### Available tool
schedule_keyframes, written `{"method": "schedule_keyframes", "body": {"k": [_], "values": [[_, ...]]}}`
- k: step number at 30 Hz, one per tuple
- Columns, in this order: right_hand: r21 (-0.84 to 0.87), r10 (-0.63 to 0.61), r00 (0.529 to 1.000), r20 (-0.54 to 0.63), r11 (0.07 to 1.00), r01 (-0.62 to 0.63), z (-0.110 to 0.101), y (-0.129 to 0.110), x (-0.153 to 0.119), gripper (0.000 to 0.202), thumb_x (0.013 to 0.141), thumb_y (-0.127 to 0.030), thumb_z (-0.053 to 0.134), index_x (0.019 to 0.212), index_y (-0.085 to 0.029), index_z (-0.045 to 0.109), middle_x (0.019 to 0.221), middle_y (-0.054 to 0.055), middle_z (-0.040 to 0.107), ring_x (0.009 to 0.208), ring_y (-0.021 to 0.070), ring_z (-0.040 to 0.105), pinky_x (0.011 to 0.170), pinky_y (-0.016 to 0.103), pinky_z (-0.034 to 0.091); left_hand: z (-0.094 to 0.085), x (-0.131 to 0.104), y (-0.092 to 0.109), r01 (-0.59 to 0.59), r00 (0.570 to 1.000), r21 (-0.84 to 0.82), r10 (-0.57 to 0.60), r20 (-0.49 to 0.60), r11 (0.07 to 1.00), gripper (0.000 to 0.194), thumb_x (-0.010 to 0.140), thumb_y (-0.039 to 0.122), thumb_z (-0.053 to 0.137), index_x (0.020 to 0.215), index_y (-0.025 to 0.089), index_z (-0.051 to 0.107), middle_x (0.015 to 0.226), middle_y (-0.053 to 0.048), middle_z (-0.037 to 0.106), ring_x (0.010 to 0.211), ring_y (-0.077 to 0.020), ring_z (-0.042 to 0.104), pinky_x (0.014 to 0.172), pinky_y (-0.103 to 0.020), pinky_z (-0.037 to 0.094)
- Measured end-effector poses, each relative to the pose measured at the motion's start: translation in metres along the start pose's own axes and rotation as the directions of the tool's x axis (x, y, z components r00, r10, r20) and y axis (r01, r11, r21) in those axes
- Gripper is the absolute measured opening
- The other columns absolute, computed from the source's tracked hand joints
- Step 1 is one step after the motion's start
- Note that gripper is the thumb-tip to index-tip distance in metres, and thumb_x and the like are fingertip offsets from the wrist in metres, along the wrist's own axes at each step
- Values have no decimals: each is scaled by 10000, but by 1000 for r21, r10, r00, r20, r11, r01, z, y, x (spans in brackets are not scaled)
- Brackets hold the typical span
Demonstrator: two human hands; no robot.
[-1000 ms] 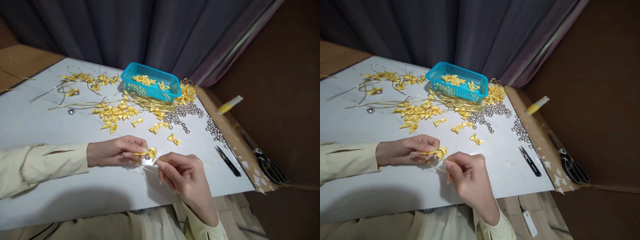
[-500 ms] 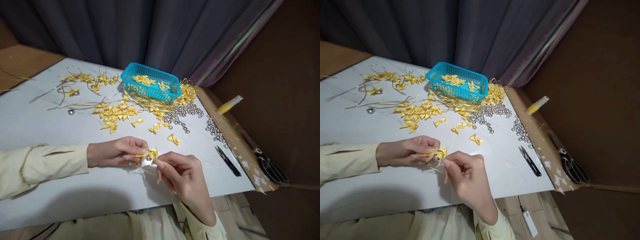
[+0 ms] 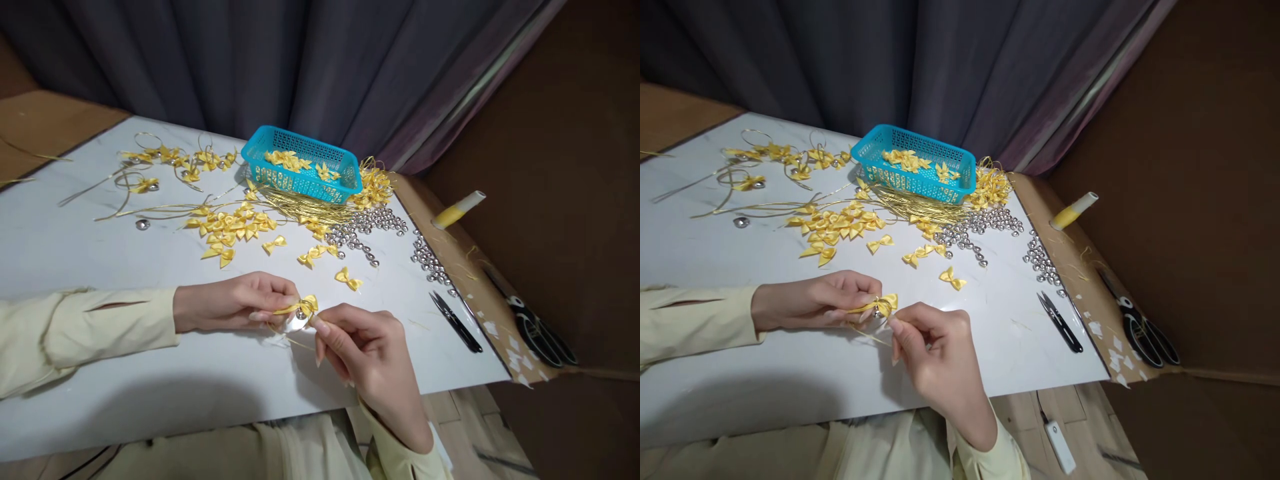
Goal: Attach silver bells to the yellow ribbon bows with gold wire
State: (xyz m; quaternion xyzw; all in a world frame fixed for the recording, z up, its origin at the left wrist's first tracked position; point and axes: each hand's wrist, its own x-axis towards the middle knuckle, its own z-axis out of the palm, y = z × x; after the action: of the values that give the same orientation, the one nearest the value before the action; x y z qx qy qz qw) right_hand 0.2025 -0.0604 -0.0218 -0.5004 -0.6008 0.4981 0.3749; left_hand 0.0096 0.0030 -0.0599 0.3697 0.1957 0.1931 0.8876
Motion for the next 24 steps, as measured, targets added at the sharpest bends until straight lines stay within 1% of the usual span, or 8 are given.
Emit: {"method": "schedule_keyframes", "body": {"k": [4,11,17,24], "values": [[-32,-14,1000,1,999,14,-1,0,-1,287,863,-260,569,610,-134,617,477,-17,527,366,44,355,370,189,262,-1,0,0,-13,1000,27,12,22,1000,208,810,293,692,724,132,592,462,60,374,531,-101,303,542,-172,315],[40,12,1000,-14,999,-11,1,2,-1,303,863,-279,590,596,-136,609,447,-27,495,359,46,360,373,188,263,1,1,0,-15,1000,9,16,-6,1000,216,795,300,712,726,133,595,465,63,373,541,-100,293,563,-173,320],[97,12,1000,-13,995,-11,2,4,0,270,859,-266,596,627,-132,622,466,-24,525,359,43,377,374,177,279,0,1,0,-17,1000,14,17,-26,1000,226,788,308,719,718,134,595,471,59,379,549,-106,295,563,-186,316],[91,19,1000,-20,996,-17,1,6,-1,253,861,-273,592,655,-133,634,509,-1,580,362,45,388,376,179,295,2,2,0,-13,999,1,13,-36,1000,229,784,312,724,712,133,600,458,61,375,540,-105,288,556,-184,315]]}}
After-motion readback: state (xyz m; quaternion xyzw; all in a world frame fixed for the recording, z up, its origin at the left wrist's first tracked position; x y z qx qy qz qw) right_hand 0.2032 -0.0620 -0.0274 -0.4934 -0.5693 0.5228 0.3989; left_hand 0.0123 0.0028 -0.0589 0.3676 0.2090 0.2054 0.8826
